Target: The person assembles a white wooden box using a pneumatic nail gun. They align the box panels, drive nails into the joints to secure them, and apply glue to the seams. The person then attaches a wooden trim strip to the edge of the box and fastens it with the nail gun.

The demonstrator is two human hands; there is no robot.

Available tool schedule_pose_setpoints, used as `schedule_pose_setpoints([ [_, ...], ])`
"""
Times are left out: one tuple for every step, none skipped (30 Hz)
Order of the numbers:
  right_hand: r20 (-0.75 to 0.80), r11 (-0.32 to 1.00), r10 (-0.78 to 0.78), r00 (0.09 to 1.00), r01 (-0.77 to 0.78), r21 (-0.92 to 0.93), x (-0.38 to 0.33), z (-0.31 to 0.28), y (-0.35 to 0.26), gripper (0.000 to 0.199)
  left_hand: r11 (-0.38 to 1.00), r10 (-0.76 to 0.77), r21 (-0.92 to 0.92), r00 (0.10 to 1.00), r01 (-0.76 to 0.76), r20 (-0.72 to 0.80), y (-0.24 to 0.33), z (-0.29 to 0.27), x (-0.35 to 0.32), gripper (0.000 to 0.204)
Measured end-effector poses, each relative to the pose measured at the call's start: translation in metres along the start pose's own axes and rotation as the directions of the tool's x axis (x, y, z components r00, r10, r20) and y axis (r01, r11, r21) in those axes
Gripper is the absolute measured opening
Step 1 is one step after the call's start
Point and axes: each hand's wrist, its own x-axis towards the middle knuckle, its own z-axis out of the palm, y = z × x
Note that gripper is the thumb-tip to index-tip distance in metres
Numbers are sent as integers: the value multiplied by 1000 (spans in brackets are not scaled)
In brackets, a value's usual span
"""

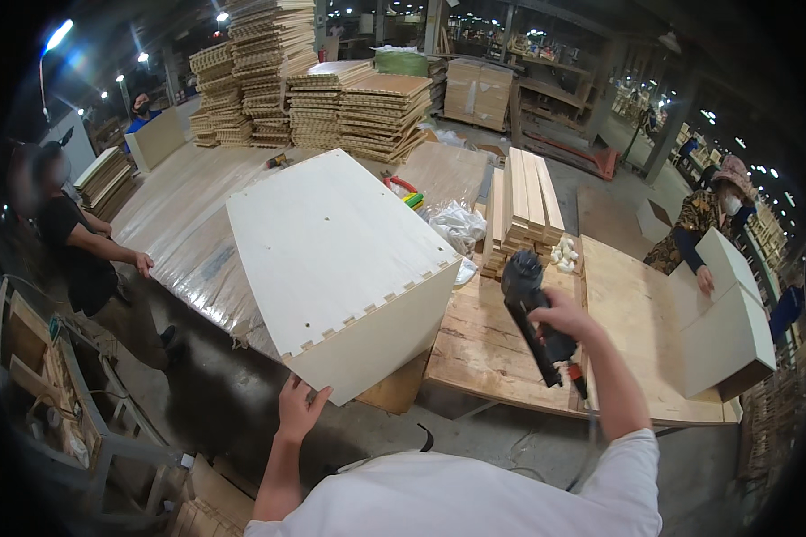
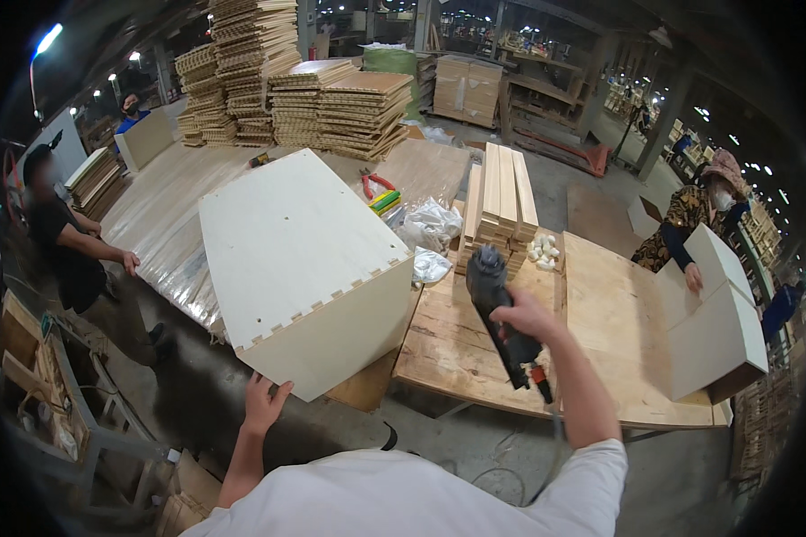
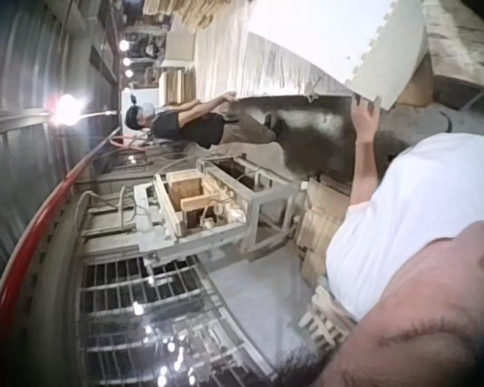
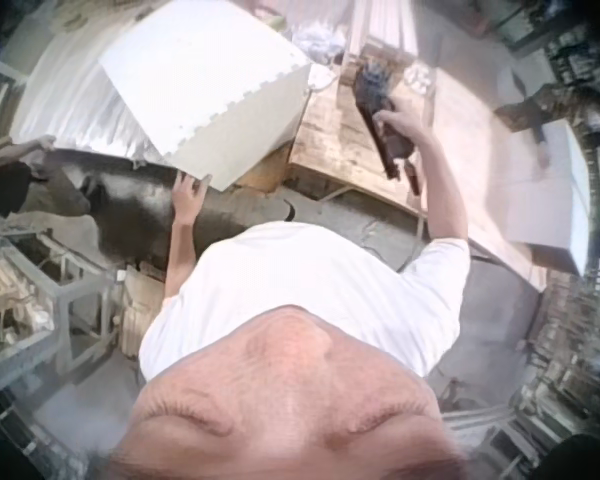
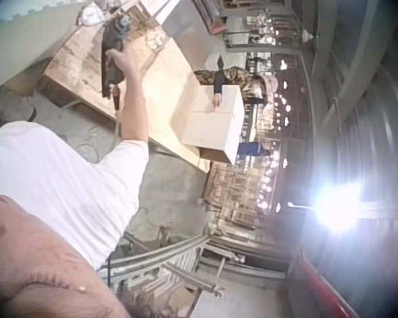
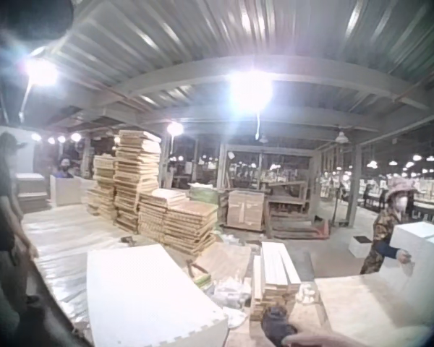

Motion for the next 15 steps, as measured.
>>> schedule_pose_setpoints([
  [17, 999, -4, 1000, 3, 53, -23, -4, -39, 32, 1000, -9, 12, 1000, 9, 9, -4, -3, -3, 29],
  [7, 997, -57, 998, 57, 47, -43, -11, -69, 32, 1000, -5, 13, 1000, 4, 30, -6, -4, -3, 30],
  [-7, 994, -106, 994, 106, 41, -61, -18, -95, 31, 1000, 3, 11, 998, -4, 55, -7, -3, -2, 30],
  [-6, 990, -125, 992, 125, 60, -75, -23, -118, 31, 1000, 15, -14, 998, -14, 59, -8, -1, -1, 30],
  [-3, 986, -148, 989, 148, 76, -85, -28, -140, 31, 999, 25, -39, 998, -23, 58, -9, 0, 1, 31],
  [8, 982, -157, 988, 155, 105, -92, -30, -160, 30, 998, 33, -60, 998, -30, 54, -10, 1, 2, 32],
  [20, 978, -167, 986, 163, 132, -99, -29, -179, 29, 997, 39, -62, 998, -36, 51, -13, 3, 2, 33],
  [2, 976, -148, 989, 145, 165, -104, -25, -196, 29, 997, 42, -60, 998, -39, 51, -15, 4, 1, 33],
  [18, 975, -147, 989, 142, 171, -104, -23, -207, 31, 998, 44, -57, 998, -41, 50, -17, 5, 0, 34],
  [46, 977, -139, 989, 129, 167, -102, -19, -215, 31, 997, 63, -45, 997, -61, 52, -20, 5, 0, 35],
  [75, 980, -131, 989, 117, 163, -100, -15, -222, 31, 996, 82, -34, 995, -81, 53, -23, 6, 0, 36],
  [73, 985, -114, 991, 103, 135, -100, -10, -227, 31, 995, 101, -22, 993, -100, 54, -26, 7, -1, 36],
  [75, 990, -98, 992, 90, 110, -97, -4, -231, 31, 996, 83, -45, 995, -80, 59, -26, 6, -1, 37],
  [76, 993, -83, 994, 76, 85, -95, 1, -234, 30, 996, 65, -67, 996, -60, 64, -26, 6, -1, 37],
  [77, 994, -74, 994, 67, 88, -93, 4, -236, 31, 995, 46, -89, 997, -40, 69, -26, 6, -2, 38],
])
